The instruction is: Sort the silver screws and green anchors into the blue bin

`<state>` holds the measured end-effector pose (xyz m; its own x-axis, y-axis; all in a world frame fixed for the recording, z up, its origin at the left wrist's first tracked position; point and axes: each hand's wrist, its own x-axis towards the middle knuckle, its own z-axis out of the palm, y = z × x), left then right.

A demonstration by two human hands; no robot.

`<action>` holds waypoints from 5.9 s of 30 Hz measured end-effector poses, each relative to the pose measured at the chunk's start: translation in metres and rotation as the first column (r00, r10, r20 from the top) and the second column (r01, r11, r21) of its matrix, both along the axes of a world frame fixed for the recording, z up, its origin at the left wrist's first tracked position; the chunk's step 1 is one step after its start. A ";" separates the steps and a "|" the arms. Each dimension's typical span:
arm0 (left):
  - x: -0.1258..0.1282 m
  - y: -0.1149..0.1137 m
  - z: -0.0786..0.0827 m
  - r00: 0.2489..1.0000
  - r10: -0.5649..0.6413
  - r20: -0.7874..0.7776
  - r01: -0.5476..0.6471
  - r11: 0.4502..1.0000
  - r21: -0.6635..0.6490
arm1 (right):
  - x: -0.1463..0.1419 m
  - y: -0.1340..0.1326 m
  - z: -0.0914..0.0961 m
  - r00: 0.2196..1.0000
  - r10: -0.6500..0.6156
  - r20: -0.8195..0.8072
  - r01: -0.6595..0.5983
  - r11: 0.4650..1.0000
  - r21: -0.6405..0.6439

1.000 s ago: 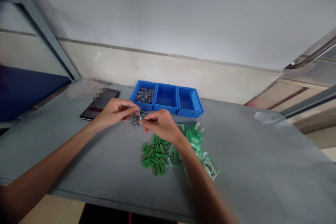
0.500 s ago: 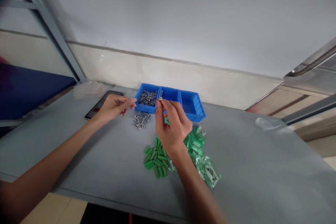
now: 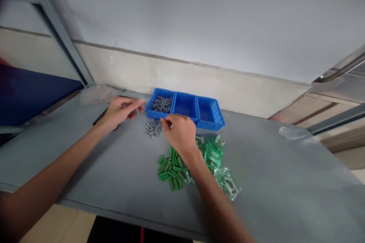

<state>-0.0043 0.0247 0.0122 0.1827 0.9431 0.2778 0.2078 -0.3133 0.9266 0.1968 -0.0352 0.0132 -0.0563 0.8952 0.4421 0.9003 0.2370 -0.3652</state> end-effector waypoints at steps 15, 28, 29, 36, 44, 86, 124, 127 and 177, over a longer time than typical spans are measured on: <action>0.001 0.001 -0.007 0.986 -0.088 -0.141 0.090 0.996 0.013 | -0.013 -0.008 -0.015 0.968 0.122 0.221 -0.056 0.958 -0.282; 0.000 -0.001 -0.005 0.987 -0.064 -0.146 0.068 0.998 0.018 | -0.009 -0.009 -0.015 0.943 0.209 0.259 -0.155 0.965 -0.213; 0.000 -0.001 -0.005 0.986 -0.064 -0.154 0.068 0.998 0.018 | -0.009 -0.010 -0.015 0.942 0.220 0.253 -0.165 0.961 -0.221; 0.001 0.001 -0.008 0.982 -0.078 -0.171 0.082 0.996 0.016 | -0.007 -0.013 -0.017 0.930 0.278 0.239 -0.218 0.943 -0.250; 0.002 -0.002 -0.006 0.972 -0.104 -0.211 0.107 0.994 0.002 | -0.006 -0.006 -0.010 0.962 0.272 0.025 -0.263 0.946 -0.189; 0.021 -0.021 0.003 0.956 -0.217 -0.196 0.231 0.971 0.054 | -0.015 0.001 -0.008 0.454 0.167 -0.876 -0.339 0.941 0.004; 0.009 -0.004 -0.013 0.919 -0.102 -0.380 0.151 0.984 0.100 | -0.020 0.015 0.026 0.708 0.153 -0.689 0.028 0.969 0.244; 0.007 -0.002 -0.013 0.902 -0.051 -0.429 0.113 0.986 0.120 | -0.011 0.032 0.019 0.715 0.094 -0.693 -0.071 0.996 0.062; 0.018 -0.008 -0.019 0.903 -0.384 -0.192 0.350 0.918 -0.187 | 0.001 -0.011 -0.017 0.990 0.096 -0.103 -0.114 0.974 -0.196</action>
<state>0.0139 0.0171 -0.0068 0.5642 0.8237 0.0565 0.3081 -0.2735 0.9112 0.1973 -0.0466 -0.0035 -0.1222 0.9575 0.2612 0.8345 0.2416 -0.4953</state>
